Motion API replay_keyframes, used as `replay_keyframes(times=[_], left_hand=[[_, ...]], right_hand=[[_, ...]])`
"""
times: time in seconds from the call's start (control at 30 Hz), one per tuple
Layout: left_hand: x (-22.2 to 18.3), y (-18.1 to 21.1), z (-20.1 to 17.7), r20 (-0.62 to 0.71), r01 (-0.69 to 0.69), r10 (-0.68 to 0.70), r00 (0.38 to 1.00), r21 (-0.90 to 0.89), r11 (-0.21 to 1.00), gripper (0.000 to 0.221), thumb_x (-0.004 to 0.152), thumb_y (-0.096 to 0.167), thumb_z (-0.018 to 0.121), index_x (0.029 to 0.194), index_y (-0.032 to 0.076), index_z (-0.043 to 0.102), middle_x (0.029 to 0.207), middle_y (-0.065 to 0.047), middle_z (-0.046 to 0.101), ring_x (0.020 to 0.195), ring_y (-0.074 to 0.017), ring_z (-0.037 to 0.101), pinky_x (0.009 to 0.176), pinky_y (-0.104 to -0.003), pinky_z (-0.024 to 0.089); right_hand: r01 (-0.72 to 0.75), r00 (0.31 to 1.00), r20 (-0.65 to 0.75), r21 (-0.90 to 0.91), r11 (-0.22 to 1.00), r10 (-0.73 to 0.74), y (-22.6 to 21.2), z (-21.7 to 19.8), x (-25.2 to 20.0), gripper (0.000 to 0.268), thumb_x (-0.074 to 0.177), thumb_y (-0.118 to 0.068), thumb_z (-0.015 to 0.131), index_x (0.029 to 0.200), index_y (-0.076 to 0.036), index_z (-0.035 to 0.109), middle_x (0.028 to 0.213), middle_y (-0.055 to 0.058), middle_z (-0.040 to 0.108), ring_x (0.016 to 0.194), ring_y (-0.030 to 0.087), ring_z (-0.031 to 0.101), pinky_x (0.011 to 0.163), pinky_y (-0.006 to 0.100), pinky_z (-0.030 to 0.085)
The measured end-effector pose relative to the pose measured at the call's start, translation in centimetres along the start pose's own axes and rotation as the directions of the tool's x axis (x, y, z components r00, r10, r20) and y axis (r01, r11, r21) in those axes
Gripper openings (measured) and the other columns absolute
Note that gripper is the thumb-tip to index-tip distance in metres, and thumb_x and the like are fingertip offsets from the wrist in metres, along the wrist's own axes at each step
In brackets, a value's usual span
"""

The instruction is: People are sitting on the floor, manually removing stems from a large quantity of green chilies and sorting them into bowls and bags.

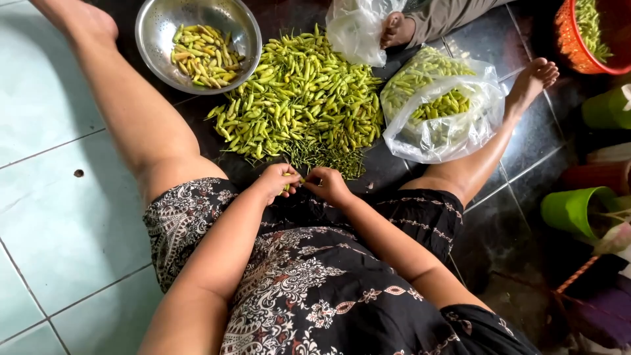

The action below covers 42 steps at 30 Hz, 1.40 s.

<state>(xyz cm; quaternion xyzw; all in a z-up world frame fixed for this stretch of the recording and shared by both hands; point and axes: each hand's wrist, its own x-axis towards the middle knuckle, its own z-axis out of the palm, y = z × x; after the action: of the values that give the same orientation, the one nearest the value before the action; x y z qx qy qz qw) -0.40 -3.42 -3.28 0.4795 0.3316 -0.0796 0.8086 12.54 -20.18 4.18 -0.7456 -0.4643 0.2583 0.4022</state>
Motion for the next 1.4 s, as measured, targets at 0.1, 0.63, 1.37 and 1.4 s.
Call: replay_keyframes(times=[0.1, 0.63, 1.37, 1.4], left_hand=[[-0.2, 0.3, -0.1, -0.036, 0.007, -0.007, 0.999, 0.001, 1.000, 0.019, 0.090, 0.015, 0.076, 0.102, 0.004, 0.066, 0.078, -0.011, 0.072, 0.055, -0.0165, 0.072, 0.036, -0.021, 0.057], [-1.0, 1.4, 1.8, -0.308, -0.108, 0.118, 0.944, 0.047, 0.993, 0.015, 0.089, 0.013, 0.074, 0.093, 0.001, 0.066, 0.069, -0.014, 0.068, 0.049, -0.0156, 0.067, 0.033, -0.019, 0.051], [-2.6, 3.7, 1.6, -0.250, -0.270, 0.423, 0.871, 0.476, 0.837, 0.009, 0.082, 0.015, 0.074, 0.090, 0.012, 0.077, 0.048, -0.005, 0.063, 0.048, -0.0157, 0.066, 0.052, -0.024, 0.051], [-2.2, 3.6, 1.5, -0.269, -0.265, 0.429, 0.862, 0.483, 0.834, 0.008, 0.082, 0.015, 0.074, 0.089, 0.012, 0.077, 0.048, -0.005, 0.063, 0.047, -0.0157, 0.065, 0.050, -0.024, 0.050]], right_hand=[[-0.008, 1.000, 0.004, 0.043, 0.999, 0.008, -2.0, -0.6, 0.2, 0.010, 0.087, -0.012, 0.083, 0.092, -0.008, 0.076, 0.077, 0.010, 0.072, 0.074, 0.029, 0.070, 0.072, 0.041, 0.057], [0.005, 0.990, -0.141, -0.138, 0.990, -0.025, -4.0, 0.9, 1.0, 0.022, 0.100, -0.005, 0.066, 0.082, -0.009, 0.056, 0.068, 0.005, 0.052, 0.069, 0.031, 0.058, 0.068, 0.043, 0.052], [-0.248, 0.958, -0.098, 0.177, 0.952, 0.268, 1.3, 2.1, 0.9, 0.006, 0.093, -0.013, 0.076, 0.090, -0.007, 0.074, 0.073, 0.009, 0.071, 0.066, 0.017, 0.065, 0.061, 0.031, 0.051], [-0.220, 0.964, -0.128, 0.105, 0.970, 0.233, 0.2, 1.8, 0.9, 0.007, 0.097, -0.011, 0.072, 0.092, -0.007, 0.073, 0.073, 0.010, 0.070, 0.066, 0.022, 0.067, 0.060, 0.034, 0.052]])
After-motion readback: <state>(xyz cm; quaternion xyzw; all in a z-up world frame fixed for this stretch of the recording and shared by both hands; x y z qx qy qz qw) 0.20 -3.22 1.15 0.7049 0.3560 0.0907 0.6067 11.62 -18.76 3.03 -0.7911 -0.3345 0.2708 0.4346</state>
